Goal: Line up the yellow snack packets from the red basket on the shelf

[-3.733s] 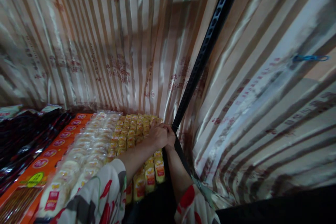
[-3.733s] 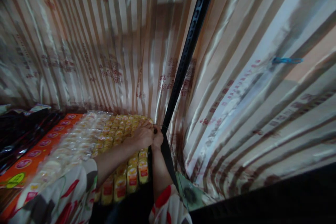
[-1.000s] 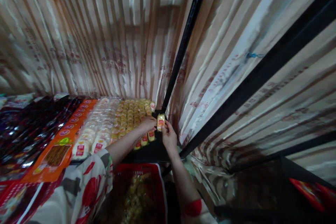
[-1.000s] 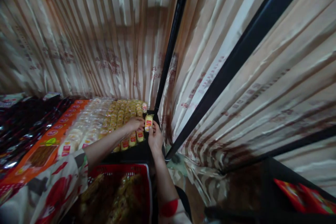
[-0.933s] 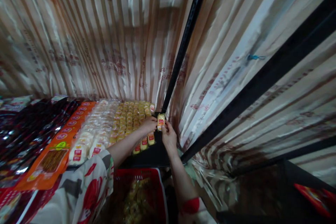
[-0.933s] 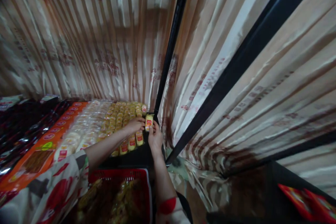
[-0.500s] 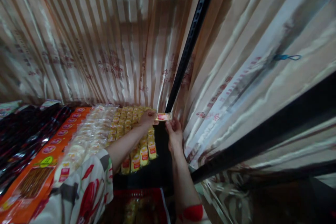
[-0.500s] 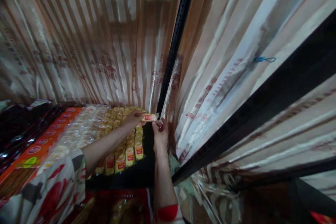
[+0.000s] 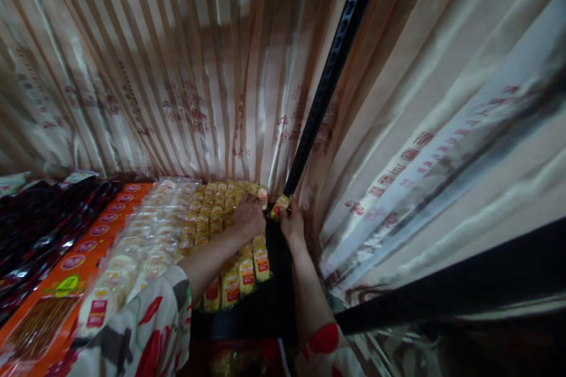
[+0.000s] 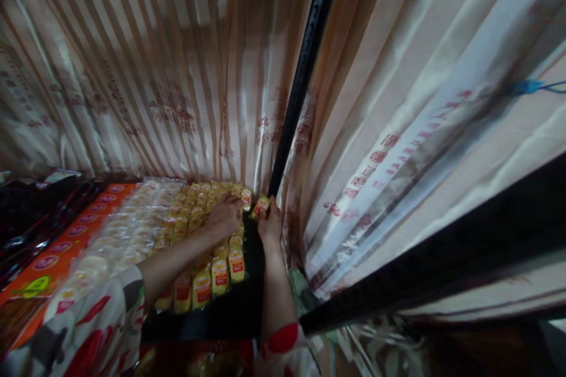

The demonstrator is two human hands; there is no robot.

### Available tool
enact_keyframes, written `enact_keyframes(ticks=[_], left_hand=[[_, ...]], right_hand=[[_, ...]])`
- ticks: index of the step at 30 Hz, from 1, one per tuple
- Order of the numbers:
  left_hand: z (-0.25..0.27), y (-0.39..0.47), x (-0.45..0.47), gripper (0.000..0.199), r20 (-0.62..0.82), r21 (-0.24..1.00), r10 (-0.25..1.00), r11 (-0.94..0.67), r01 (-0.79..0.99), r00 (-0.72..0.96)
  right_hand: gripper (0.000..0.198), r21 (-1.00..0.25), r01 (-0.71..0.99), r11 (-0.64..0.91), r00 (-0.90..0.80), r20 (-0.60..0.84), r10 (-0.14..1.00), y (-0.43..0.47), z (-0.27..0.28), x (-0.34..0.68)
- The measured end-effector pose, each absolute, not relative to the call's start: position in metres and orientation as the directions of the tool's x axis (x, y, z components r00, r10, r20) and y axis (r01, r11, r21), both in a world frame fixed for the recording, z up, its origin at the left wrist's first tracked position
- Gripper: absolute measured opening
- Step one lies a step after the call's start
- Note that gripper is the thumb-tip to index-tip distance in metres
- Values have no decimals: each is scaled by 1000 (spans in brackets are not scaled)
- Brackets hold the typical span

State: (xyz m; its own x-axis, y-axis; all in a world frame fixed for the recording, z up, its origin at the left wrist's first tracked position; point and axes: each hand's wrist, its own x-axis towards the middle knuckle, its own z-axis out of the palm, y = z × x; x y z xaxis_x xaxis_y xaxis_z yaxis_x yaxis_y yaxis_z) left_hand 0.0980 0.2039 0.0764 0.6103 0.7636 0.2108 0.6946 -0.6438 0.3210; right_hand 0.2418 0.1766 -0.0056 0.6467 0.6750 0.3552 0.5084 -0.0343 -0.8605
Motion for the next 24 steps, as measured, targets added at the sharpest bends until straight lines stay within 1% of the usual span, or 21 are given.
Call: enact_keyframes(ticks=[3,5,7,9,13,15,17,20,24], left_hand=[[69,215,100,27,189,328,724,-683,652,664],[64,220,103,26,177,349,717,-686,638,674],[60,223,106,25,163,368,707,-691,622,688],[56,225,110,26,154,382,702,-691,614,695],[48,231,115,24,137,406,704,-682,608,697],[42,235,117,23,132,423,697,-683,595,705],[35,239,119,21,144,440,690,-686,579,709],[28,243,121,17,175,456,692,-687,565,700],[31,238,120,17,186,418,705,-687,594,684]], right_hand=[[50,-870,486,-82,640,290,712,191,-13,238],[46,-879,471,-78,638,278,718,199,-19,235],[37,-884,464,-59,626,280,728,206,-24,235],[34,-874,482,-58,611,288,737,211,-28,237],[36,-799,599,-53,547,360,756,219,-30,239],[36,-776,628,-66,539,372,755,221,-31,237],[35,-773,629,-88,546,358,757,222,-32,234],[35,-776,625,-81,528,344,776,224,-34,230],[37,-794,605,-66,522,332,786,223,-35,229]])
